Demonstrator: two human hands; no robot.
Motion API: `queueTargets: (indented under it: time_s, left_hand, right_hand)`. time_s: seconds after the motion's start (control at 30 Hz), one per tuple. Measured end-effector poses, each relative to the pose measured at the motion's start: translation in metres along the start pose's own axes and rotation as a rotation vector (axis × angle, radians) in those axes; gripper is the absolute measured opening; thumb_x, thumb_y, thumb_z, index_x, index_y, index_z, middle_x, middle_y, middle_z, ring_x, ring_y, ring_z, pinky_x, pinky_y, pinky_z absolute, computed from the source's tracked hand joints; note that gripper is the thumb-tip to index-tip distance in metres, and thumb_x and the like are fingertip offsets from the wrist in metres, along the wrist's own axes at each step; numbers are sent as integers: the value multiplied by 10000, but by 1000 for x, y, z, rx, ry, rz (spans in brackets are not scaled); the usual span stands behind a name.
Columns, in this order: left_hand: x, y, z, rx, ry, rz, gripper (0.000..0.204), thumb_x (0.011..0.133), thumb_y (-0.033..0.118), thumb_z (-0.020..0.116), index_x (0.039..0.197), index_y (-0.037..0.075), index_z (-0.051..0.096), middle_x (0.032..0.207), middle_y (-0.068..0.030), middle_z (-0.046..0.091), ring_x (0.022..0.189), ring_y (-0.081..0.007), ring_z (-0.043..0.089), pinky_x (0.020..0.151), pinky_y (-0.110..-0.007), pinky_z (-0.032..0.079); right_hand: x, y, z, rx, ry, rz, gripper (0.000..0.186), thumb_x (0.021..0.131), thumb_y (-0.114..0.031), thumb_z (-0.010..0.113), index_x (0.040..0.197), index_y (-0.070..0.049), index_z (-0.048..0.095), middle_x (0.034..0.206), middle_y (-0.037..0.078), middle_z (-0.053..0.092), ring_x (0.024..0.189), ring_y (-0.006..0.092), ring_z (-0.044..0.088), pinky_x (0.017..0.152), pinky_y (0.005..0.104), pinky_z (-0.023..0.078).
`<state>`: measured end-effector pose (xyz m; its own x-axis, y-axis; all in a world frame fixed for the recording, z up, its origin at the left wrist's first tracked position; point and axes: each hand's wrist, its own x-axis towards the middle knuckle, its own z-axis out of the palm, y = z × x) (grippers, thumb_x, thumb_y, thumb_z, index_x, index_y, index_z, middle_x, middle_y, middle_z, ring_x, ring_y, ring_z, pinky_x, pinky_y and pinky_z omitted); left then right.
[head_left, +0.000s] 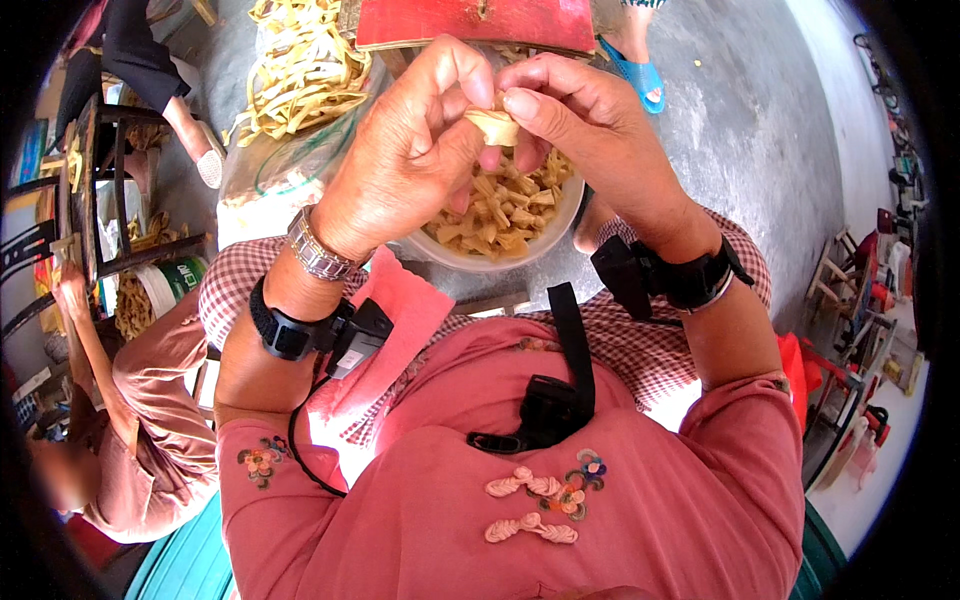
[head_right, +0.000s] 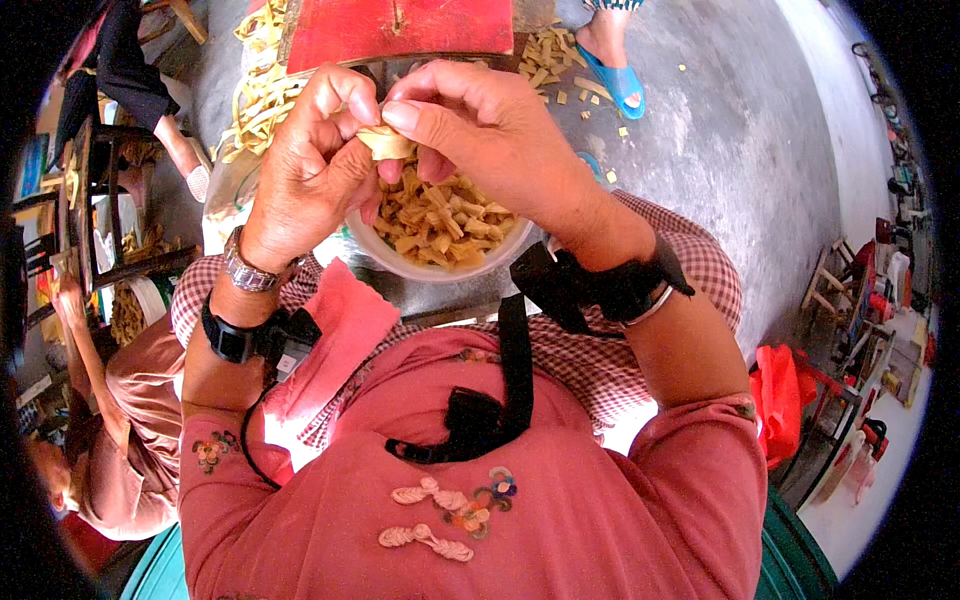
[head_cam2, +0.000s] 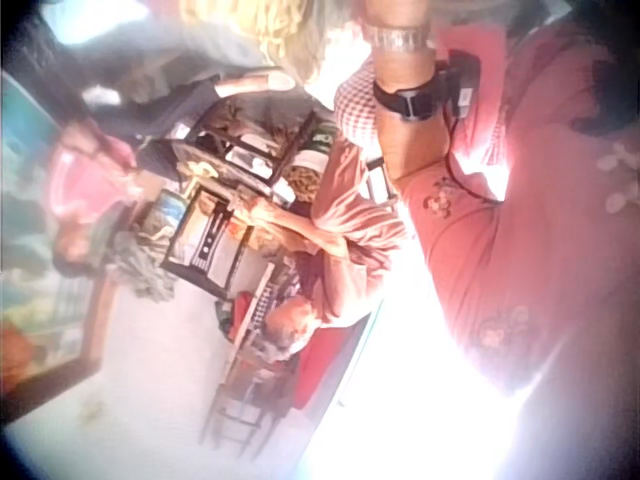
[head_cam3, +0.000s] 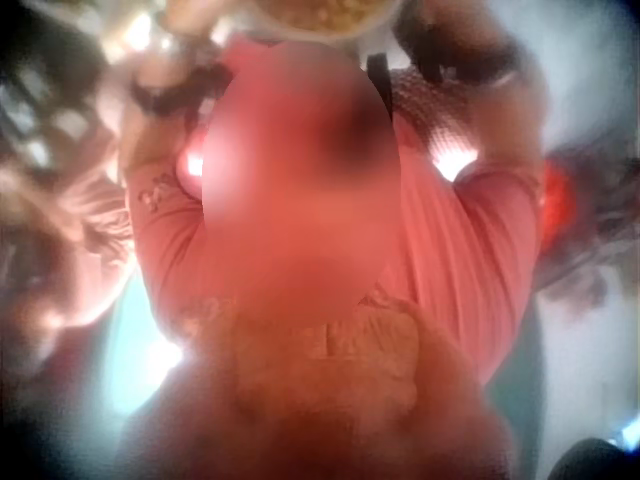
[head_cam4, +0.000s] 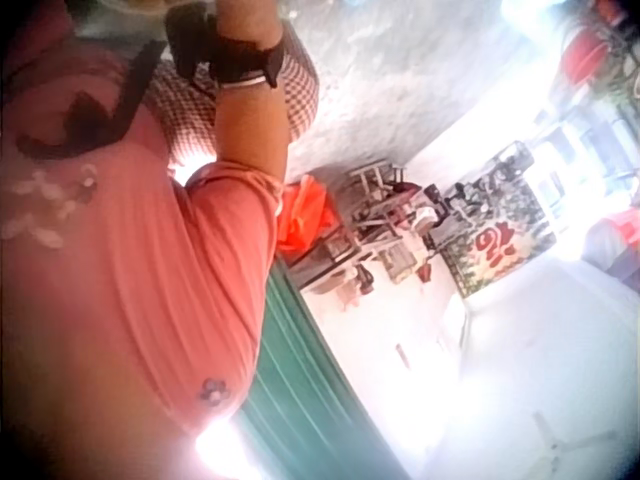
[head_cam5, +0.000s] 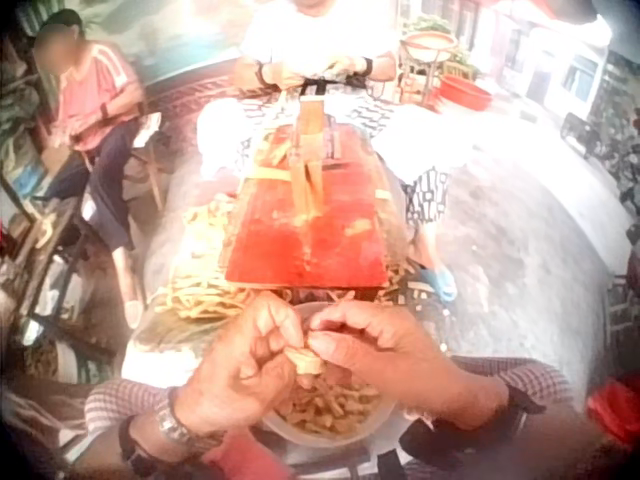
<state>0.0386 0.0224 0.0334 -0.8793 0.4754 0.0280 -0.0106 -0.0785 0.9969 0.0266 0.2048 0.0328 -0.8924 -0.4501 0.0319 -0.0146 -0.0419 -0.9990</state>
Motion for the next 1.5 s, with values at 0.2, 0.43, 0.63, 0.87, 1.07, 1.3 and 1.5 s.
queueTargets:
  time_s: [0.2,0.43,0.63,0.87,1.07,1.3,1.5]
  left_hand:
    - [2,0,0,-42,-82,-67,207,904,-48,408,1047,96,367,913,-35,552,711,-63,555,496,-197,482]
    - [7,-8,2,18,-115,68,223,939,35,448,1156,65,403,952,-56,557,640,-73,509,583,-213,476]
    - [8,-10,-6,-179,-153,-110,190,969,161,440,1138,77,464,858,-47,534,524,-33,363,509,-203,418]
    - [6,4,2,-507,-59,-211,223,975,196,429,1187,126,438,726,-18,463,455,1,257,440,-163,334]
    - [5,5,-3,-304,-61,-207,201,972,132,404,1170,111,429,726,-21,505,504,-31,333,470,-199,375]
    - [3,0,1,-186,-50,-209,214,970,165,434,1173,102,410,659,-37,512,449,-44,337,427,-186,332]
    - [4,-10,-4,-137,18,-191,213,960,197,478,1135,87,427,729,-82,598,475,-61,429,491,-213,437]
  right_hand:
    - [1,9,-6,-103,2,-40,167,921,-170,520,897,-12,569,699,17,584,546,62,529,506,211,445]
    - [2,14,-5,-85,118,8,159,926,-143,476,882,-10,552,663,31,579,508,83,525,465,227,422]
    - [4,14,-12,-190,218,-43,160,925,-158,497,867,-20,554,615,11,543,501,79,517,476,213,422]
    - [6,1,-17,76,255,-25,138,963,-181,480,919,-62,534,710,32,534,662,117,520,623,258,449]
    - [4,4,-19,194,182,61,225,939,-258,523,936,-37,566,755,2,529,586,81,499,539,216,420]
    - [0,4,-11,109,124,100,310,892,-351,595,931,-44,605,707,-20,540,530,42,483,494,187,402]
    - [0,6,-10,-68,119,70,322,864,-368,630,925,-52,614,662,-32,543,518,23,473,463,179,380]
